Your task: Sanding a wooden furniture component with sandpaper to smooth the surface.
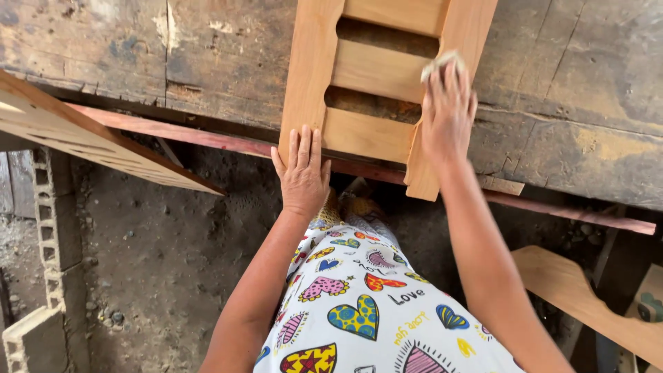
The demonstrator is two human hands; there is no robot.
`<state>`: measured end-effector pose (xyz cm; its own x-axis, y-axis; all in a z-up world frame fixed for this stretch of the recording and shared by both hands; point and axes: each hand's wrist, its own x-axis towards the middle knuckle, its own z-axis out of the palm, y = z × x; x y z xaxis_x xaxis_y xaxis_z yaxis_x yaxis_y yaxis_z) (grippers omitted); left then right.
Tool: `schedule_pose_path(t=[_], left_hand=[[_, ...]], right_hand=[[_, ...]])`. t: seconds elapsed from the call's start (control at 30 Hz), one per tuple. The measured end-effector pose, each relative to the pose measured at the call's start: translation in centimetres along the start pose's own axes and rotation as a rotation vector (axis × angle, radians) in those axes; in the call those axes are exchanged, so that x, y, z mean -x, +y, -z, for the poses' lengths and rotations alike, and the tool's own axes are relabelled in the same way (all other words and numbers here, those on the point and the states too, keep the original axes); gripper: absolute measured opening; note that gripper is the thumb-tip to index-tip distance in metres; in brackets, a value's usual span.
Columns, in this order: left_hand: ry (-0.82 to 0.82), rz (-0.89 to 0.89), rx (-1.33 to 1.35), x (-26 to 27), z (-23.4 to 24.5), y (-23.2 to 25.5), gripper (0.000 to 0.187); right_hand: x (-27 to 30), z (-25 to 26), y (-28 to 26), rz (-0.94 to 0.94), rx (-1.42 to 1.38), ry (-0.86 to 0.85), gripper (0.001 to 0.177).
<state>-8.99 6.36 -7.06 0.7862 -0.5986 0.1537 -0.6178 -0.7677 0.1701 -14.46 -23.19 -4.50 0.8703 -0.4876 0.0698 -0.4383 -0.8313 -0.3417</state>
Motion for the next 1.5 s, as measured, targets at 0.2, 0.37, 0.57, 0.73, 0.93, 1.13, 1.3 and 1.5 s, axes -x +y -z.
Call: schedule_pose_path(t=[0.2, 0.37, 0.57, 0.73, 0.93, 1.13, 1.3, 1.5], left_hand=[[0.009, -0.017, -0.006, 0.4, -0.1, -0.1, 0.072], [0.005, -0.02, -0.008, 0.4, -0.1, -0.2, 0.068], [-0.135, 0.026, 0.016, -0.2, 1.8, 0.5, 0.063], [-0.031, -0.011, 0.134, -1.7, 1.9, -0.1, 0.051], [0.053, -0.002, 0.273, -7.3, 1.0, -1.9, 0.042], [-0.006, 0.023, 0.137, -13.7, -2.5, -1.8, 0.051], [-0.02, 0.007, 0.046, -14.2, -2.9, -1.5, 0.051], [0.063, 0.003, 0.059, -14.0, -3.7, -1.8, 0.051]], right_hand=[[13.2, 0.6, -1.4, -0.044, -0.004, -0.051, 0.046], [9.3, 0.7, -1.0, 0.001, -0.007, -0.016, 0.043], [-4.6, 0.2, 0.2, -0.103, 0.008, -0.103, 0.046], [-2.3, 0.5, -0.8, -0.141, 0.006, -0.161, 0.049], [9.9, 1.1, -3.8, -0.042, 0.135, -0.064, 0.051], [8.7, 0.1, -2.4, -0.066, 0.167, -0.043, 0.055], [-2.2, 0.4, -1.2, -0.066, 0.118, -0.047, 0.054], [-10.3, -1.4, 0.7, -0.147, 0.137, -0.127, 0.057]])
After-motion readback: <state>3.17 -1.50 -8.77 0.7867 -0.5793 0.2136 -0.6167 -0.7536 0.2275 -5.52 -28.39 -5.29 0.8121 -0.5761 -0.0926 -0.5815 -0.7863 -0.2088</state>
